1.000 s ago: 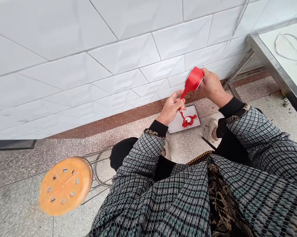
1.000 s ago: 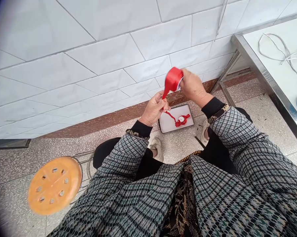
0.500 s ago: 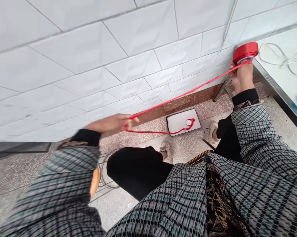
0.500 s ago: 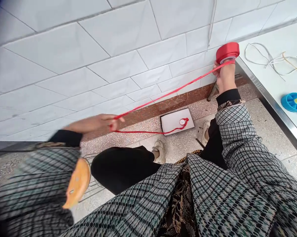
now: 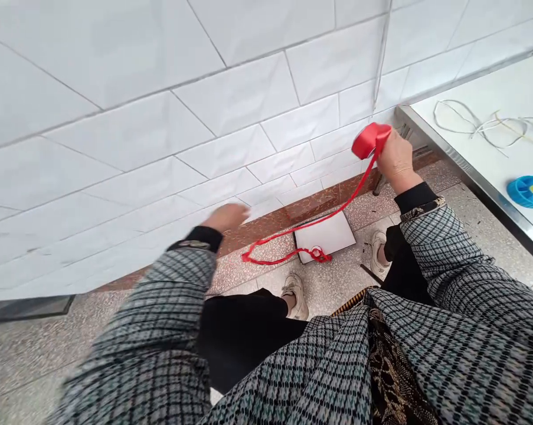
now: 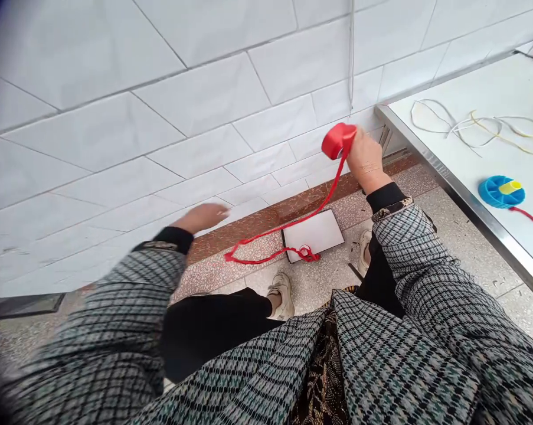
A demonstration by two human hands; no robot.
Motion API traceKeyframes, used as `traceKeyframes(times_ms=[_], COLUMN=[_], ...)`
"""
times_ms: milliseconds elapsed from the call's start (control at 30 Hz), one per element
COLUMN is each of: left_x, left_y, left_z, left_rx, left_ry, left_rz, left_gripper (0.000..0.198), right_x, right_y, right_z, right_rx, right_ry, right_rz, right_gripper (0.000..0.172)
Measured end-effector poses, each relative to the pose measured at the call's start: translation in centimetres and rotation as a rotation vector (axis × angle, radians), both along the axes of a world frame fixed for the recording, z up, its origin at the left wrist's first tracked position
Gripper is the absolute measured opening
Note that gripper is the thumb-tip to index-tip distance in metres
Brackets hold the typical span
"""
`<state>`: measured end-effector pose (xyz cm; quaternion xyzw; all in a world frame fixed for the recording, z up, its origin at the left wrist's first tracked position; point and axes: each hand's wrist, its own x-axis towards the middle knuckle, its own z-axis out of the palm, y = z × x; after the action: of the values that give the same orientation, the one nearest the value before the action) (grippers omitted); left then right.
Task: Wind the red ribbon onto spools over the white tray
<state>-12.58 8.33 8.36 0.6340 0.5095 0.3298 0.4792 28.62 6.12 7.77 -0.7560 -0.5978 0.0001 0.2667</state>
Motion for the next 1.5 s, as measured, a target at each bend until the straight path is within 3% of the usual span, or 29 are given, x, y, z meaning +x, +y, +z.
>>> traceKeyframes(times_ms=[67, 133, 200, 233, 333, 500, 767, 833, 967, 1100, 1200, 1333, 1400, 1500], left_x=[5.5, 11.0, 15.6, 17.2, 19.6, 19.2, 16.1, 14.6, 12.0, 10.4, 9.7, 9.3, 9.3, 9.3], left_y=[-0.6, -2.1, -3.9, -4.8, -6.5, -7.6, -6.7, -6.2, -5.9, -6.0, -5.8, -5.0, -4.7, -4.5], left_z=[-3.1, -5.1, -6.2, -6.4, -6.9, -7.9, -8.4, -8.1, -7.1, -6.7, -7.4, -8.9, -9.4, -9.8], left_rx=[-0.055, -0.134, -0.158, -0.162, -0.28, -0.427, -0.196, -0.24, -0.415, -0.465, -0.371, -0.15, -0.13, -0.168], left_ry=[0.031, -0.142, -0.425, -0.54, -0.658, -0.708, -0.534, -0.558, -0.697, -0.682, -0.613, -0.494, -0.468, -0.512], left_rz=[-0.022, -0.088, -0.088, -0.019, 0.151, 0.173, 0.25, 0.257, 0.202, 0.148, 0.144, 0.286, 0.341, 0.281], left_gripper=[0.019, 0.013, 0.025, 0.029, 0.043, 0.047, 0.023, 0.011, 0.025, 0.03, 0.033, 0.014, 0.008, 0.009], right_x=[-2.2, -4.4, -6.3, -7.0, -8.3, -9.8, -12.0, -12.0, -12.0, -12.1, -12.1, -11.8, -11.8, -11.9], right_y=[-0.6, -1.1, -1.3, -1.3, -1.3, -1.1, 0.0, 0.2, 0.6, 0.7, 0.6, 0.2, 0.0, -0.3], right_z=[0.3, 0.6, 0.7, 0.6, -0.1, -1.5, -2.2, -1.9, -1.8, -2.1, -2.3, -2.5, -2.6, -2.6], right_rx=[-0.076, -0.168, -0.255, -0.28, -0.323, -0.375, -0.392, -0.387, -0.417, -0.439, -0.436, -0.437, -0.444, -0.454], right_ry=[-0.106, -0.188, -0.252, -0.277, -0.33, -0.395, -0.456, -0.47, -0.488, -0.499, -0.508, -0.515, -0.516, -0.515], right_rz=[0.066, 0.111, 0.146, 0.165, 0.214, 0.307, 0.416, 0.406, 0.419, 0.441, 0.445, 0.449, 0.443, 0.441], right_gripper=[0.034, 0.037, 0.039, 0.04, 0.042, 0.043, 0.039, 0.04, 0.041, 0.041, 0.039, 0.041, 0.041, 0.04])
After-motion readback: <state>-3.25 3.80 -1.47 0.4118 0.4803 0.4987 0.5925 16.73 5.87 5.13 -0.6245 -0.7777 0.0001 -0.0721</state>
